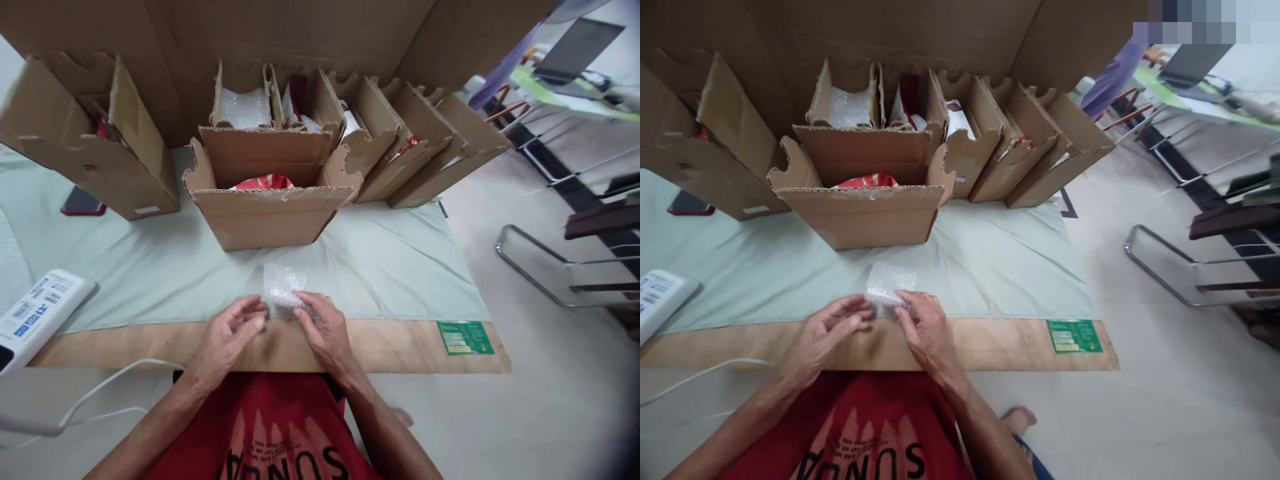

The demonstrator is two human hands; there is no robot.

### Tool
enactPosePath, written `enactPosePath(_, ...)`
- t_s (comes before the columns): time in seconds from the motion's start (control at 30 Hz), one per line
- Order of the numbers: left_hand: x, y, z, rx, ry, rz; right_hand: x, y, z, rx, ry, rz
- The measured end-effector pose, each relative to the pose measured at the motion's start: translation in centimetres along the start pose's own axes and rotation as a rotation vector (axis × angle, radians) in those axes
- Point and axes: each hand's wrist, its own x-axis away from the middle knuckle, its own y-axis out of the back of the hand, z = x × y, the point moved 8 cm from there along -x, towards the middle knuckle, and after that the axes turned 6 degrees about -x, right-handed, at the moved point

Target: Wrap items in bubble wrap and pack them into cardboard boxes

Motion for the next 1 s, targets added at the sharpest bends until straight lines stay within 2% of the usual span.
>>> enactPosePath(0.07, 0.1, -1.8, 0.2, 0.178, 0.016, 0.108, 0.8, -1.0, 0.9, -0.058, -0.009, 0.074)
enactPosePath(0.13, -0.2, -2.8, 0.3, 0.307, 0.014, 0.116, 1.4, -1.6, 1.9, -0.063, 0.027, 0.134)
enactPosePath(0.2, -0.5, -2.9, 0.4, 0.379, 0.017, 0.07, 1.5, -0.5, 2.4, -0.013, 0.057, 0.082)
enactPosePath(0.27, -0.6, -2.6, 0.4, 0.39, 0.003, 0.046, 1.0, 1.7, 2.2, 0.02, 0.039, -0.046)
enactPosePath(0.33, -0.6, -2.4, 0.0, 0.346, -0.023, 0.079, 0.0, 3.2, 1.5, -0.045, -0.017, -0.077)
enactPosePath(0.43, -0.2, -2.3, -0.8, 0.17, -0.065, 0.139, -1.5, 2.3, 0.9, -0.261, -0.089, 0.106)
enactPosePath(0.53, 0.1, -1.8, -2.0, -0.135, -0.147, 0.056, -1.9, 0.7, 1.5, -0.37, -0.117, 0.219)
enactPosePath(0.63, 0.4, -1.9, -3.6, -0.347, -0.289, -0.02, -1.8, 0.0, 2.2, -0.368, -0.14, 0.196)
enactPosePath(0.73, 0.6, -2.9, -4.6, -0.375, -0.363, 0.046, -1.7, 0.4, 2.8, -0.346, -0.138, 0.151)
enactPosePath(0.87, 0.4, -4.0, -3.9, -0.313, -0.267, 0.207, -1.7, 1.7, 3.1, -0.357, -0.123, 0.114)
enactPosePath(0.93, 0.2, -4.1, -3.6, -0.32, -0.27, 0.229, -1.7, 1.9, 3.4, -0.366, -0.123, 0.149)
enactPosePath(1.0, 0.1, -4.0, -3.5, -0.4, -0.346, 0.202, -1.7, 1.8, 3.7, -0.338, -0.117, 0.202)
